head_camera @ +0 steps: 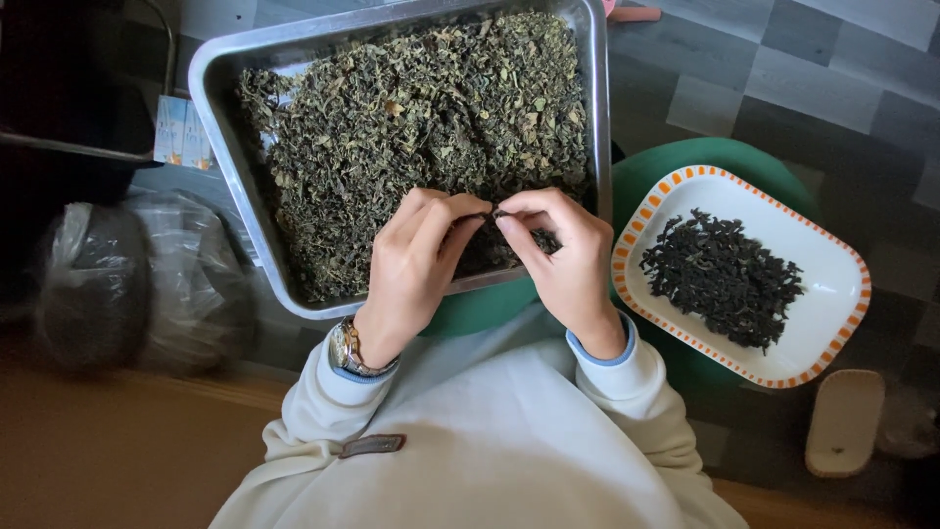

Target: Sorting dried tea leaves by manually picking out stems and unwanted pieces from a large metal tray and placing them into a smaller tray.

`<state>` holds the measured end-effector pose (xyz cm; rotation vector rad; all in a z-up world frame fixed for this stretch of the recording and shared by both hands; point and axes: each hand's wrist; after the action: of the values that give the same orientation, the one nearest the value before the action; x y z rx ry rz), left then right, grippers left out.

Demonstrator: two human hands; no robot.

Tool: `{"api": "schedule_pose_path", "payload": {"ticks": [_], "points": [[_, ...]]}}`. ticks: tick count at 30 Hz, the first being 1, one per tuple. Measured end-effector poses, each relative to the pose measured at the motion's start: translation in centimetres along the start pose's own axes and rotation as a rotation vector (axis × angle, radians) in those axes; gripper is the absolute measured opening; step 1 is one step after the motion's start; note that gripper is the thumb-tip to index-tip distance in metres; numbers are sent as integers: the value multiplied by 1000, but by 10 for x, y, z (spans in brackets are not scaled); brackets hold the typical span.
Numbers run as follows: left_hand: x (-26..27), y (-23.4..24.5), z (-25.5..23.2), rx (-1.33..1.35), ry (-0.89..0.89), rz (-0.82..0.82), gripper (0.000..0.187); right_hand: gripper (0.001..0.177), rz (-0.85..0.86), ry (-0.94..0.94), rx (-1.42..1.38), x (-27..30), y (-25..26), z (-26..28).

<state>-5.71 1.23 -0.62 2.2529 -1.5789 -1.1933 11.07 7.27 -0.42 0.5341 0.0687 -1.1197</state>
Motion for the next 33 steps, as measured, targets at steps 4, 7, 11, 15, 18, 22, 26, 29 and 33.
{"api": "schedule_pose_path", "payload": {"ticks": [4, 7, 11, 15, 18, 22, 26, 29, 33], "points": [[-2, 1, -6, 98, 20, -23, 23, 9, 3, -74, -186, 3, -2, 1], [-4, 0, -9, 122, 8, -47, 22, 8, -15, -153, -345, 7, -3, -1], [-5, -4, -9, 153, -17, -74, 17, 9, 5, -194, -455, 8, 0, -7], [-8, -5, -14, 196, -44, -87, 13, 12, -8, -253, -518, 9, -3, -8], [-9, -4, -15, 215, -33, -84, 12, 13, -31, -314, -615, 13, -9, -13], [-8, -3, -17, 224, -19, -88, 11, 15, -47, -337, -653, 14, -12, -13], [-7, -3, -17, 254, 6, -97, 16, 17, -63, -358, -700, 16, -15, -15], [-6, -2, -18, 276, 40, -105, 21, 16, -62, -364, -701, 17, -16, -17], [-5, -1, -18, 279, 76, -112, 22, 16, -61, -353, -641, 16, -14, -11]]}}
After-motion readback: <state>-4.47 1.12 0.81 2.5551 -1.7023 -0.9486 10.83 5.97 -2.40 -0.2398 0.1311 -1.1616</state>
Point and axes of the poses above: each hand's wrist, its own x-axis away from the middle knuckle, its own y-axis out of the back of the hand, z = x × y, and after that the axes turned 1 degree about y, right-handed
